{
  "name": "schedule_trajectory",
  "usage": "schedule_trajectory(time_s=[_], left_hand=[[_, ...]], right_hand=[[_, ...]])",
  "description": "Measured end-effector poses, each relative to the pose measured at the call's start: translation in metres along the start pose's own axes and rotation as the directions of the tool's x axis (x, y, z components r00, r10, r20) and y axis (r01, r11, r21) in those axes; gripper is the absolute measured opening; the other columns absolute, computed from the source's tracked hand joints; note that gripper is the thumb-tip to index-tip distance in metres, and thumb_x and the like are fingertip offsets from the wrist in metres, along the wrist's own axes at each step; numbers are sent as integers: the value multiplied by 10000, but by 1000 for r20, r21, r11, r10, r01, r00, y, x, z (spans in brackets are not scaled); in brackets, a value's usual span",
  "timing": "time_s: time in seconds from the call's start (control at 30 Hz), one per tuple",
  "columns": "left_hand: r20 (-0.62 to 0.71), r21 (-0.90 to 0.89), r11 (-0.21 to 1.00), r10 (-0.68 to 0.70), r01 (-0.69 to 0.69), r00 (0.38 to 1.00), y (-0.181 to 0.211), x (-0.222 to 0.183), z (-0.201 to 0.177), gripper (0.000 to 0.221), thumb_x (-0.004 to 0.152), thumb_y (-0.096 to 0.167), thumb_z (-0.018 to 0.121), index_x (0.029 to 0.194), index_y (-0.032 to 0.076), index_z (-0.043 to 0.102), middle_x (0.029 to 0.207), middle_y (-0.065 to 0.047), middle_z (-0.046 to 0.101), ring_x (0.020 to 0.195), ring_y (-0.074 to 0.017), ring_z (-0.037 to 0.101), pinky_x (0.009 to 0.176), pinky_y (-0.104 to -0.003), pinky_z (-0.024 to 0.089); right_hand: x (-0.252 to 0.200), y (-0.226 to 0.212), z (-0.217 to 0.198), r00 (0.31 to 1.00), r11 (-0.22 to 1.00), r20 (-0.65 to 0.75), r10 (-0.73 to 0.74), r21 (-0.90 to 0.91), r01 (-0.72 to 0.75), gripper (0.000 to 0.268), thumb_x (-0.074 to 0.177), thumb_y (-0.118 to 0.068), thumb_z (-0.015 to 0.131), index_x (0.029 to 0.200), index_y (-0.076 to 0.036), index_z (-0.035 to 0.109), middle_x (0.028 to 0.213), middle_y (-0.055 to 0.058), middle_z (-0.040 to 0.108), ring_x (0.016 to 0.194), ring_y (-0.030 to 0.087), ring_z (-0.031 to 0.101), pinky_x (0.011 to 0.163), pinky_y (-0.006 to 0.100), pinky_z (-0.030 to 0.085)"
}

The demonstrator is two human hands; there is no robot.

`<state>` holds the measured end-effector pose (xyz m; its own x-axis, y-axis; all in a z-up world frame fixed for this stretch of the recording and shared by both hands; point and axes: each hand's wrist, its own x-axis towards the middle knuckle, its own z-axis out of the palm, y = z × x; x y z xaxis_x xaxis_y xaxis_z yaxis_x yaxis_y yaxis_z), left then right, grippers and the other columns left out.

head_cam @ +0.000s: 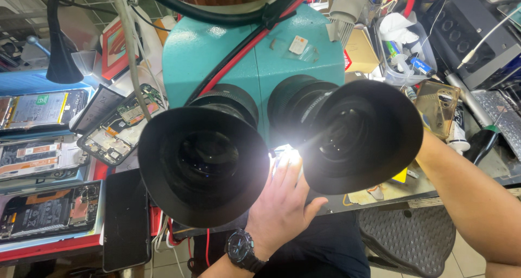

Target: The person inserts a SIM tray into a smartphone, places the phone on a workspace, and kemudian wipes the back camera lens area with a cloth.

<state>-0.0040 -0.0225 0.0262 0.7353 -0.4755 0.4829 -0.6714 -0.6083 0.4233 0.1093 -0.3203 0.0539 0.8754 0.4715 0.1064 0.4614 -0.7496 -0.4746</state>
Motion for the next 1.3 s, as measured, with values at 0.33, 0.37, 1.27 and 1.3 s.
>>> schedule_trajectory(time_s=[0.33, 0.37, 1.27, 1.3], left_hand=[[5, 21, 1000, 9, -9, 1000, 3, 4, -2, 514, 850, 390, 773, 898, -112, 671, 1322, -333, 528, 1314, -463, 477, 1142, -578, 372], [10, 28, 1000, 7, -7, 1000, 3, 4, -2, 512, 853, 395, 772, 870, -108, 674, 1317, -337, 529, 1311, -463, 476, 1136, -585, 371], [0, -42, 999, -17, 17, 1000, -2, -1, -1, 699, 894, 352, 756, 1304, -170, 536, 1410, -309, 490, 1368, -471, 443, 1150, -498, 386], [4, -48, 999, -23, 23, 1000, -1, -1, -3, 692, 892, 349, 753, 1323, -146, 532, 1416, -299, 489, 1366, -465, 454, 1142, -485, 398]], right_hand=[[4, 2, -3, 1000, 1000, 2, -5, -13, 5, 406, 740, -217, 822, 1095, -58, 703, 1065, 69, 726, 984, 191, 654, 900, 351, 517], [5, 3, -3, 1000, 1000, 1, -6, -12, 6, 405, 741, -219, 822, 1093, -59, 703, 1063, 69, 727, 983, 191, 654, 900, 351, 517], [38, 9, -4, 1000, 999, -5, -28, -23, 28, 378, 746, -264, 816, 1058, -73, 720, 1032, 58, 739, 962, 188, 654, 887, 354, 517], [35, 8, -4, 1000, 999, -7, -25, -23, 25, 377, 746, -265, 816, 1057, -74, 721, 1031, 58, 739, 962, 188, 654, 887, 354, 517]])
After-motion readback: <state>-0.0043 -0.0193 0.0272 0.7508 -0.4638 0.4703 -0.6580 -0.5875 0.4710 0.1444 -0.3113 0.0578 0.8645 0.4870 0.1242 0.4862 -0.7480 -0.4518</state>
